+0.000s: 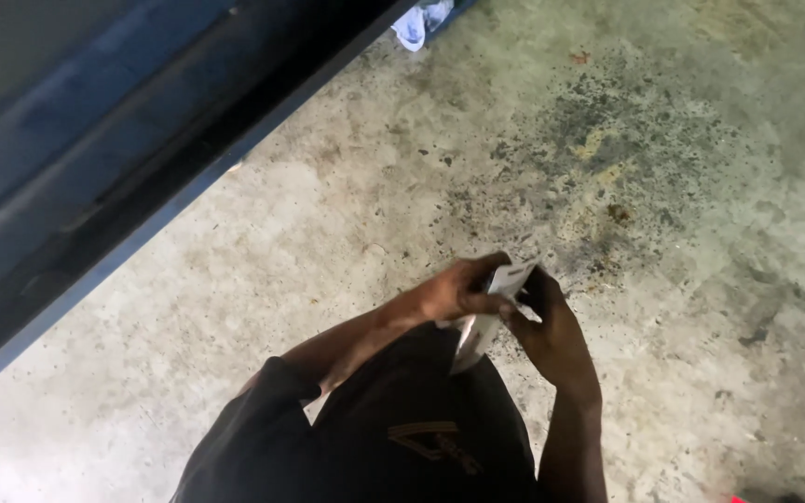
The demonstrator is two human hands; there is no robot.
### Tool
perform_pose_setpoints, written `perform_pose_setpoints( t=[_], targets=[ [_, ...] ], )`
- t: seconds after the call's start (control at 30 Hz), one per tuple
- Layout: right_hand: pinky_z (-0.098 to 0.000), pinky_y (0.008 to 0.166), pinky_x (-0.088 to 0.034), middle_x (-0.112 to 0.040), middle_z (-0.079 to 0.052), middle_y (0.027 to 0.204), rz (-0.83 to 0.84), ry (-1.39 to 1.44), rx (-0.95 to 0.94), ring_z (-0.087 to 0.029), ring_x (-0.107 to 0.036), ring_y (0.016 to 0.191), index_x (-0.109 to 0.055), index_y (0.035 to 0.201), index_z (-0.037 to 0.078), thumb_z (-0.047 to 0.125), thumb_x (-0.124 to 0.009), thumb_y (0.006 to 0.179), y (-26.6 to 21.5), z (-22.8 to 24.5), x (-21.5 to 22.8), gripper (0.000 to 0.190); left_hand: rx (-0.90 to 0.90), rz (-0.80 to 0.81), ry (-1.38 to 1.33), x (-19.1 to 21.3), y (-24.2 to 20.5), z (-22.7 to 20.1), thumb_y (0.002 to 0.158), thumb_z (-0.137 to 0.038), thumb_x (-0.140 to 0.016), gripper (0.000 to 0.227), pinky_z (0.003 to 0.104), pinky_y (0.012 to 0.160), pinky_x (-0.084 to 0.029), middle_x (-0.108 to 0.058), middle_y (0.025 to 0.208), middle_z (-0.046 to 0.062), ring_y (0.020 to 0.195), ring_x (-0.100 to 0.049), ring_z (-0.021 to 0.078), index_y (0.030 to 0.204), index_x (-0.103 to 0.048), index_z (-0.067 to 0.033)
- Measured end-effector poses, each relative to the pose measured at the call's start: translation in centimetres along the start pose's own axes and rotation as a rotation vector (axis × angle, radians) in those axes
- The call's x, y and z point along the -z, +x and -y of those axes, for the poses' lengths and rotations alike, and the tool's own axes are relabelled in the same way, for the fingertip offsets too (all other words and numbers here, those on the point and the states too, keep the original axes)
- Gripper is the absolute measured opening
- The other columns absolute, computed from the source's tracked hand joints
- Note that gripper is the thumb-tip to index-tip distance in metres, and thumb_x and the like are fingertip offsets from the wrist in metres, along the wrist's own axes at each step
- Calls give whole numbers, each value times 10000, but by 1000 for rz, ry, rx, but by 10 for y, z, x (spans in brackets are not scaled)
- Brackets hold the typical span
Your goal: Preparing a tube of sealant by removing packaging and cleaning a nozzle.
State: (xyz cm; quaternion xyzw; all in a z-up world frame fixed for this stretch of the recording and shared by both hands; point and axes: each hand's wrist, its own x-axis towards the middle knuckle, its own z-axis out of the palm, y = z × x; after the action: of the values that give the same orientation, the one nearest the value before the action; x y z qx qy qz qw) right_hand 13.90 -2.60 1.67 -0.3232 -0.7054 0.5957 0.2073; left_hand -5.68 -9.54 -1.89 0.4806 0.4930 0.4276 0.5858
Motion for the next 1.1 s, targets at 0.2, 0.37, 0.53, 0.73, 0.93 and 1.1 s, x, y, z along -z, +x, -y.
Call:
perform_pose_setpoints(
  t=[0.2, 0.37, 0.53, 0.73, 0.93, 1.1],
  targets=[
    [-412, 1004, -562, -604, -194, 1419, 225, -163, -104, -310, -615, 1317, -334, 1511, 0, 73, -713, 912, 9, 2, 10, 713, -223, 151, -214, -5, -13, -7, 958, -398, -733, 693, 504, 1079, -586, -674, 1298, 279, 1221, -680, 393, 1421, -492, 58],
    [-408, 926, -611, -658, -185, 1361, 339, -343, -152, -296, -657, 1275, -365, 1478, 38, 86, -748, 847, 9, 1, 15, 739, -370, 219, -109, -7, 12, 35, 956, -486, -717, 988, 493, 1136, -530, -535, 1467, 233, 1312, -594, 402, 1614, -140, -27],
    [-411, 905, -590, -641, -210, 1358, 215, -323, -93, -326, -668, 1228, -268, 1535, 51, 56, -713, 834, 12, 4, 5, 831, -188, 19, 175, -2, 3, 12, 922, -659, -624, 836, 482, 984, -556, -675, 1236, 235, 1159, -671, 370, 1429, -487, -9],
    [-408, 807, -617, -733, -220, 1150, 45, -338, -108, -347, -744, 1074, -285, 1533, 43, 111, -644, 873, 7, -15, -16, 754, -85, -234, 304, -15, -17, -5, 990, -557, -557, 565, 429, 683, -583, -720, 885, 160, 773, -716, 267, 1213, -596, -39],
    [-428, 757, -594, -758, -238, 991, 23, -401, -202, -362, -768, 927, -327, 1539, 47, 147, -588, 904, 10, -23, -27, 694, -275, -420, 447, -21, -27, -6, 1042, -447, -566, 439, 418, 562, -569, -695, 824, 163, 658, -707, 282, 1133, -587, -17],
    [-413, 806, -579, -713, -231, 1118, 101, -252, -122, -329, -734, 1021, -224, 1559, 22, 132, -552, 919, 10, -64, -27, 727, -297, -458, 452, -18, -28, 6, 1033, -417, -601, 415, 431, 566, -557, -693, 833, 183, 684, -701, 309, 1099, -586, -8]
  ],
)
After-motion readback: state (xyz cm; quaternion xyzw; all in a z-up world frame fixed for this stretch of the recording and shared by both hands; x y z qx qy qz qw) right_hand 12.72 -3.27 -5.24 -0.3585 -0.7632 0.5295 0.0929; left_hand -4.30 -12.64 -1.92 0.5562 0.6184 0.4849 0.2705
